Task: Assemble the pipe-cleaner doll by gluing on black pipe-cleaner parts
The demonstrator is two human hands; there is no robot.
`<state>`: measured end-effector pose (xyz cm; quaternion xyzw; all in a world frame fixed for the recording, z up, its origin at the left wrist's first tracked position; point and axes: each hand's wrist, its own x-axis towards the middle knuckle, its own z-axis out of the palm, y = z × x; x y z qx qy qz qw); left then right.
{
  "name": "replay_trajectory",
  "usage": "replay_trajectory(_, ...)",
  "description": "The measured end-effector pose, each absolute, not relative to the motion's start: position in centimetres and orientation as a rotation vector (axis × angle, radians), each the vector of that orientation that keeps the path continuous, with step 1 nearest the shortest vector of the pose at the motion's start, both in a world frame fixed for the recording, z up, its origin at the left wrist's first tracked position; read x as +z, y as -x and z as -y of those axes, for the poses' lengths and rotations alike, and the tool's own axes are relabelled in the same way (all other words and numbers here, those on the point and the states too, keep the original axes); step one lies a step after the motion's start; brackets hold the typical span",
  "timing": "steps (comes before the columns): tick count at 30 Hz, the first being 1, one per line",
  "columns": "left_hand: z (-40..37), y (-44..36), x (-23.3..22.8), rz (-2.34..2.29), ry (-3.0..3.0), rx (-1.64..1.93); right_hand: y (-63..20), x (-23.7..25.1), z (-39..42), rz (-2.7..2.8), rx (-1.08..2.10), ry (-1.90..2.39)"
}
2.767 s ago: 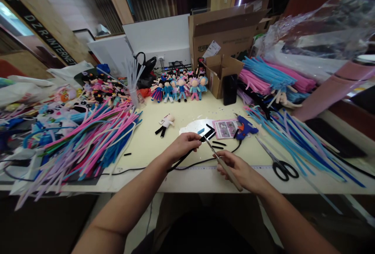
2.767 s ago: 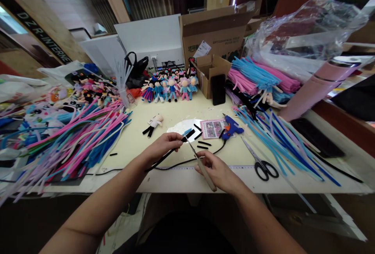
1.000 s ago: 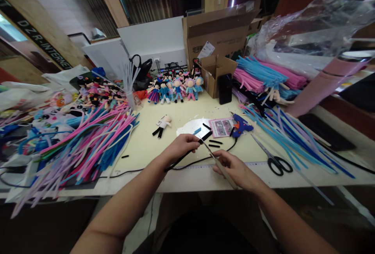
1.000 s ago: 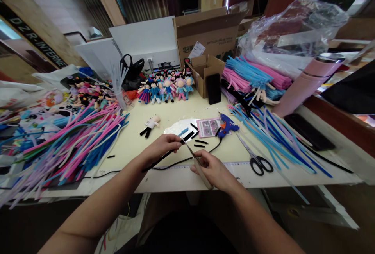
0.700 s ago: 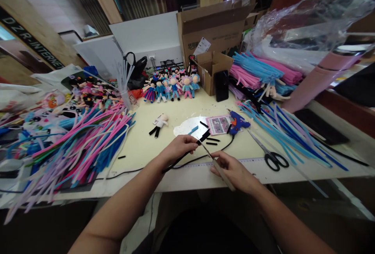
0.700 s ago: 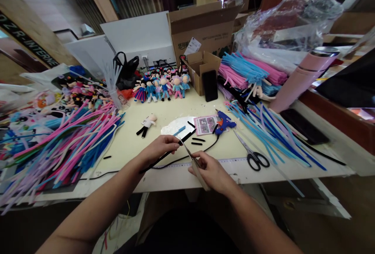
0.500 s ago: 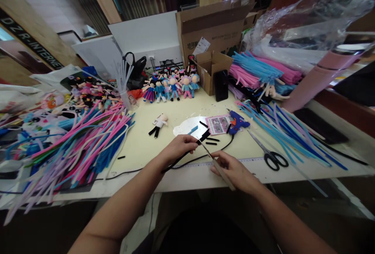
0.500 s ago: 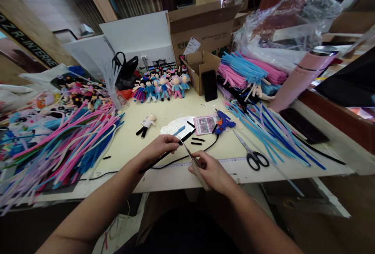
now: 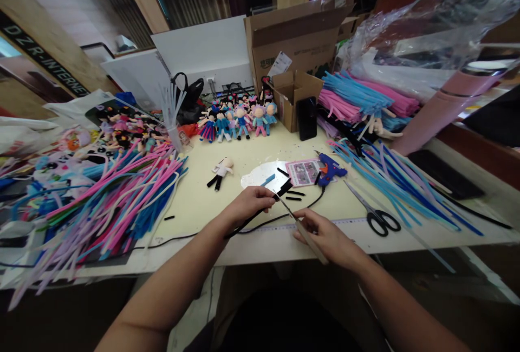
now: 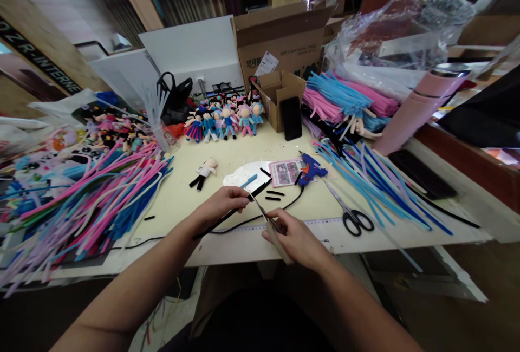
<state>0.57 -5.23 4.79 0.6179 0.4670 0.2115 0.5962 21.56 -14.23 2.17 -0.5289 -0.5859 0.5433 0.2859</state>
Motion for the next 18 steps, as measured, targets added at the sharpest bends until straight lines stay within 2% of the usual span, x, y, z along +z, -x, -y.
replay_trajectory(18,5.09,-0.57,4.93,-1.072,-1.455,0.46,-21.67,1.62,13.81,1.453,1.519,1.394)
